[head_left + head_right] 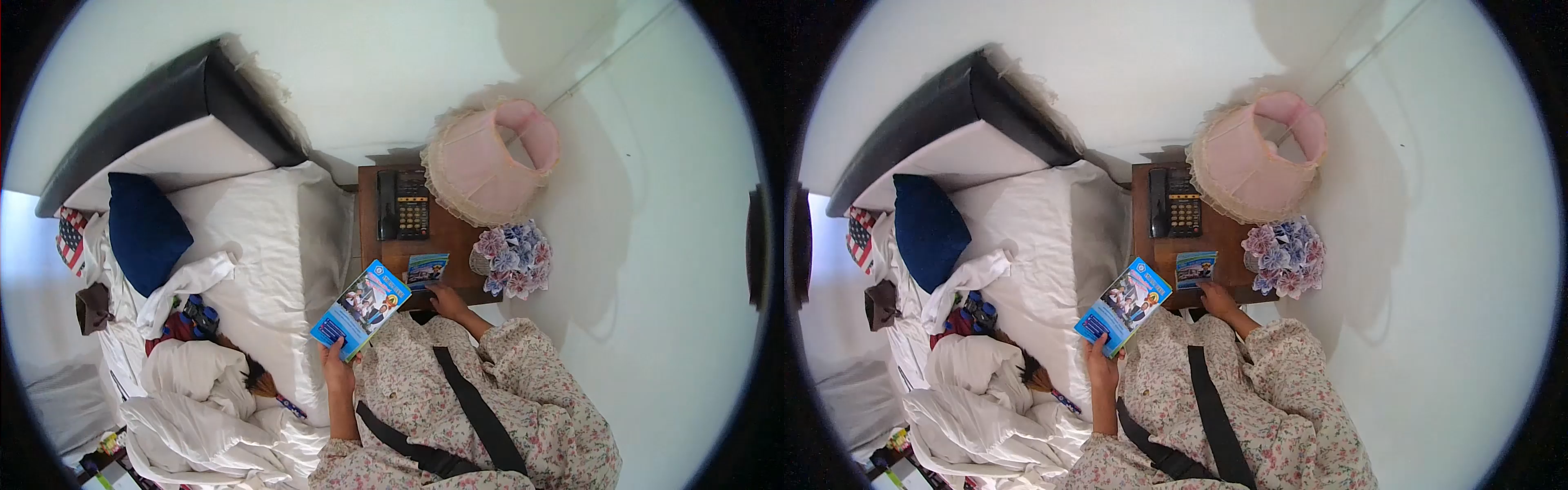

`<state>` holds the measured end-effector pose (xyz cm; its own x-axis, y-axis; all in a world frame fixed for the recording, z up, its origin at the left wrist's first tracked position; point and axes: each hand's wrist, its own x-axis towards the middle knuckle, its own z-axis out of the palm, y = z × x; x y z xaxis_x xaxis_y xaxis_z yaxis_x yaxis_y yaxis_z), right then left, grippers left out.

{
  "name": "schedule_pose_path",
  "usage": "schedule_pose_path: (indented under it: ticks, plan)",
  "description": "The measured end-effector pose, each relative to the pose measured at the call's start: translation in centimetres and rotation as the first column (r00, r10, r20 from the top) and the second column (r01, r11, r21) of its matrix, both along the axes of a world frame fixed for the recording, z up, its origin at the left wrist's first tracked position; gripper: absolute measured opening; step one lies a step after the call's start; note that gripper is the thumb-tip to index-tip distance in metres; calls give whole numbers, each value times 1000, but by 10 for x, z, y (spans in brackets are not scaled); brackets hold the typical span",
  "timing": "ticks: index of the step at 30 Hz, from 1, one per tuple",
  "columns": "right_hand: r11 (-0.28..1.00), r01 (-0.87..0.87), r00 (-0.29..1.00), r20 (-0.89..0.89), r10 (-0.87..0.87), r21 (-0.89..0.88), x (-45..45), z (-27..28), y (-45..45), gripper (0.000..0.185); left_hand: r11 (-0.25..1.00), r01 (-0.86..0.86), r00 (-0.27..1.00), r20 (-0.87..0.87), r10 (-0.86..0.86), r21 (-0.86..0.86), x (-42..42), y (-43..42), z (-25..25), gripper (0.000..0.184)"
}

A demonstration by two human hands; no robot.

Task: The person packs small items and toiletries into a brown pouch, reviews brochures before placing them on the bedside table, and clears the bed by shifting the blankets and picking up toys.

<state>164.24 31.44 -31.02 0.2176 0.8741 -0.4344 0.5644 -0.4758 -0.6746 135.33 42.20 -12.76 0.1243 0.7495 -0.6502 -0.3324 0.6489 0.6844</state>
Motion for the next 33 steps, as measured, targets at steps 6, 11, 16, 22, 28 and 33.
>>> schedule_pose_path:
  ticks: [6, 11, 16, 22, 28, 33]
  plan:
    - [987, -4, 999, 33, -2, 163, -3, 3, -27, 50, 999, 27, 996, 84, -30, 34, 14, 6, -4, 31]
    - [980, 39, 999, -28, -34, 197, 1, 13, -38, 51, 997, 67, 982, 172, -72, 34, 30, 11, 1, 35]
    - [881, 463, 558, -741, -374, -96, 3, 106, -15, 50, 991, 121, 964, 233, -129, 49, 54, 13, -6, 40]
    - [848, 521, 395, -853, -342, -99, -8, 192, -5, 38, 943, 313, 902, 277, -332, 112, 96, 1, -25, 37]
    - [698, 716, 461, -770, -441, 29, 10, 171, -1, 16, 765, 617, 774, 29, -632, 185, 127, 1, -22, 34]
    - [766, 517, 855, -263, -446, 382, 29, 145, 1, 20, 400, 777, 621, -484, -616, 486, 140, 31, -51, 29]
